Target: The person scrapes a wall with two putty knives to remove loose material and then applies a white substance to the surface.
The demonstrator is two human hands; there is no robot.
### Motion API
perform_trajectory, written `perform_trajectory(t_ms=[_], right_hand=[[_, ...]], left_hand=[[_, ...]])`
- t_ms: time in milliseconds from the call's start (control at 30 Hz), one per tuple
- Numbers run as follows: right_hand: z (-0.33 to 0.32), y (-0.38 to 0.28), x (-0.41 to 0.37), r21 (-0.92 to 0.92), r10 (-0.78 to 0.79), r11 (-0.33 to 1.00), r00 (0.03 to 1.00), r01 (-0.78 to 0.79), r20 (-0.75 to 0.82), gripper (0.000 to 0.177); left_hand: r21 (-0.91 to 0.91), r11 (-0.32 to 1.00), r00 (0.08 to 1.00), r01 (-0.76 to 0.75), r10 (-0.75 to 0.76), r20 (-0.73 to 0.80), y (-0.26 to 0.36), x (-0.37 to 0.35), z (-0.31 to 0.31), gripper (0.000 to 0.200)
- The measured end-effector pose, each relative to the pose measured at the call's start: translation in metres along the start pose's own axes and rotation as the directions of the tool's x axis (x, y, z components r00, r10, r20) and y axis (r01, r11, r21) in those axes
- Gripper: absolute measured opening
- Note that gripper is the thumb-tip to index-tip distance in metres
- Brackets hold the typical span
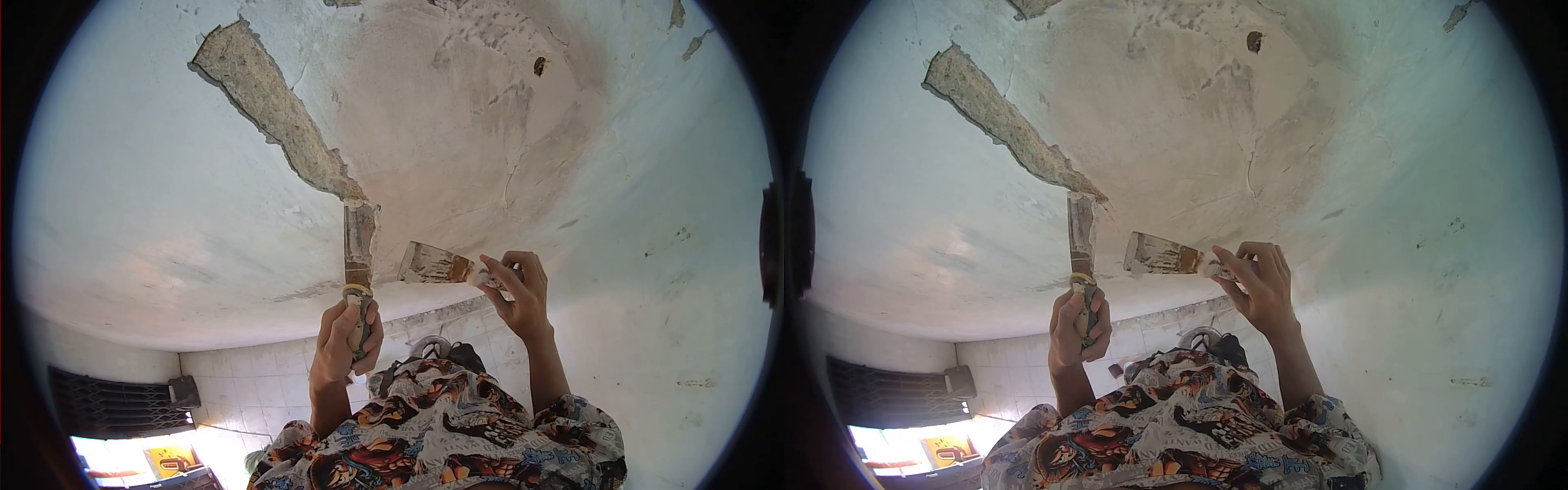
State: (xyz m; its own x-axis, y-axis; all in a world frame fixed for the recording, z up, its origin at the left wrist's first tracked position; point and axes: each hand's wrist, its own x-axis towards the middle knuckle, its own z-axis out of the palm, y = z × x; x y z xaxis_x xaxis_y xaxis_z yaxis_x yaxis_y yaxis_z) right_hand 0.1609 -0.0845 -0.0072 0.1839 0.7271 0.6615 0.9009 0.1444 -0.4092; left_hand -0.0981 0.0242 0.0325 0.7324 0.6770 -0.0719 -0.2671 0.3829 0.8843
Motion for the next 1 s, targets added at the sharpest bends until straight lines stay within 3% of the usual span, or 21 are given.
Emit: perform_trajectory(t_ms=[167, 200, 233, 467, 1000], right_hand=[[0.002, -0.022, 0.002, 0.212, 0.183, 0.961, 0.983, -0.179, -0.003, 0.03], [0.002, -0.029, 0.0, 0.406, 0.376, 0.824, 0.917, -0.395, 0.131, 0.029], [0.004, -0.036, -0.001, 0.542, 0.512, 0.603, 0.805, -0.585, 0.299, 0.03], [0.022, -0.049, -0.006, 0.504, 0.51, 0.647, 0.816, -0.572, 0.272, 0.028], [0.024, -0.046, -0.012, 0.395, 0.393, 0.821, 0.91, -0.413, 0.135, 0.035]], left_hand=[[0.112, 0.993, 0.999, 0.038, -0.04, 0.016, -0.007, -0.008, 0.01, 0.035], [0.101, 0.991, 0.995, 0.084, -0.089, 0.048, -0.009, -0.009, 0.011, 0.033], [0.1, 0.991, 0.995, 0.084, -0.089, 0.05, -0.011, -0.01, 0.014, 0.033], [0.055, 0.953, 0.946, 0.297, -0.302, 0.122, -0.014, -0.009, 0.033, 0.029], [-0.062, 0.946, 0.945, 0.318, -0.312, 0.098, -0.029, 0.006, 0.038, 0.037]])
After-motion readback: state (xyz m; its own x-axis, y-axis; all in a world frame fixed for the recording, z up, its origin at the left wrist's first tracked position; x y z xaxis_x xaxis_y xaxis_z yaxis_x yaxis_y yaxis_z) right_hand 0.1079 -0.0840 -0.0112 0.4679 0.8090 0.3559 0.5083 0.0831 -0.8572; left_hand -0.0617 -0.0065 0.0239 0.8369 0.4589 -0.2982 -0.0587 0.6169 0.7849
